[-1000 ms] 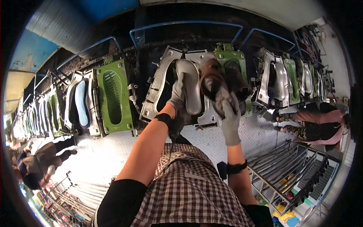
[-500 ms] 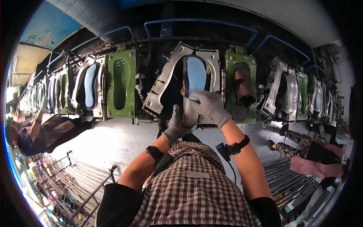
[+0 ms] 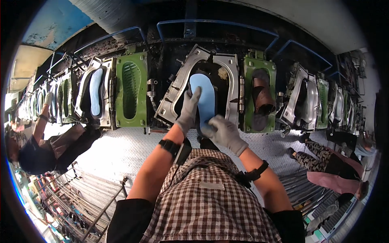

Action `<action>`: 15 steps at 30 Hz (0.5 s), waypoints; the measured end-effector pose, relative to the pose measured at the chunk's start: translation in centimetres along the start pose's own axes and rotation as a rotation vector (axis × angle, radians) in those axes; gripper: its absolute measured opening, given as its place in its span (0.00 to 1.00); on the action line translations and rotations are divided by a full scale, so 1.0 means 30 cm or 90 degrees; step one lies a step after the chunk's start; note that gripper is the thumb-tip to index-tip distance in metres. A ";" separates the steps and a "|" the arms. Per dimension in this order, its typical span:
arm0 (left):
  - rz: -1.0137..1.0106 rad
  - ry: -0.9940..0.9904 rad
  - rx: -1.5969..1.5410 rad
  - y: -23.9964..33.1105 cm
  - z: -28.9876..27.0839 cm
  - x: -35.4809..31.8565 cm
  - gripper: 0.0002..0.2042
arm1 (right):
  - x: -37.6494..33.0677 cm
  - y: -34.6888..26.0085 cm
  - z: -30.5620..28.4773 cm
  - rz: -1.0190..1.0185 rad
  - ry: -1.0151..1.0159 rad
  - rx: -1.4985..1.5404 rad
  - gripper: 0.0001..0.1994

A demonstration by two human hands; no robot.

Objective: Placing shoe uppers and soles into a rotary pressing machine for attachment.

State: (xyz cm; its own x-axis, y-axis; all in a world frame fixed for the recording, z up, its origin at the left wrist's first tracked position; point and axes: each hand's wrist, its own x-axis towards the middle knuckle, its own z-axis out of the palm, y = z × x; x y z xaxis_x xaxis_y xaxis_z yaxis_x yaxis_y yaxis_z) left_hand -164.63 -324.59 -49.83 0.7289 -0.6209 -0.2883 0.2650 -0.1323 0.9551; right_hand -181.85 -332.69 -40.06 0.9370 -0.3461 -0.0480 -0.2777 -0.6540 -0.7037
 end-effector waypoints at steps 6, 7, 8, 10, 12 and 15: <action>-0.074 -0.039 -0.300 0.155 0.075 0.011 0.28 | 0.080 0.162 0.099 0.073 0.269 -0.113 0.21; -0.076 -0.040 -0.300 0.153 0.072 0.009 0.28 | 0.096 0.133 0.100 0.302 0.205 0.183 0.22; -0.057 -0.053 -0.295 0.151 0.072 0.009 0.30 | 0.109 0.108 0.096 0.522 0.128 0.482 0.23; -0.039 -0.067 -0.287 0.143 0.084 0.027 0.32 | 0.080 0.090 0.107 0.410 0.196 0.294 0.23; 0.002 -0.097 -0.197 0.146 0.114 0.053 0.37 | 0.059 0.076 0.101 0.275 0.291 0.068 0.25; 0.002 -0.145 -0.182 0.180 0.173 0.128 0.38 | 0.098 0.086 0.047 0.173 0.393 0.031 0.27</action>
State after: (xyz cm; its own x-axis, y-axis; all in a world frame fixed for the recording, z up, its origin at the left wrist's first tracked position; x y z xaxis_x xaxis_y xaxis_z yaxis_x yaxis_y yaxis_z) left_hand -163.68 -331.68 -45.42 0.5790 -0.7816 -0.2321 0.4527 0.0714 0.8888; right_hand -179.50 -334.44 -43.00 0.5379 -0.8244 0.1763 -0.4625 -0.4635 -0.7558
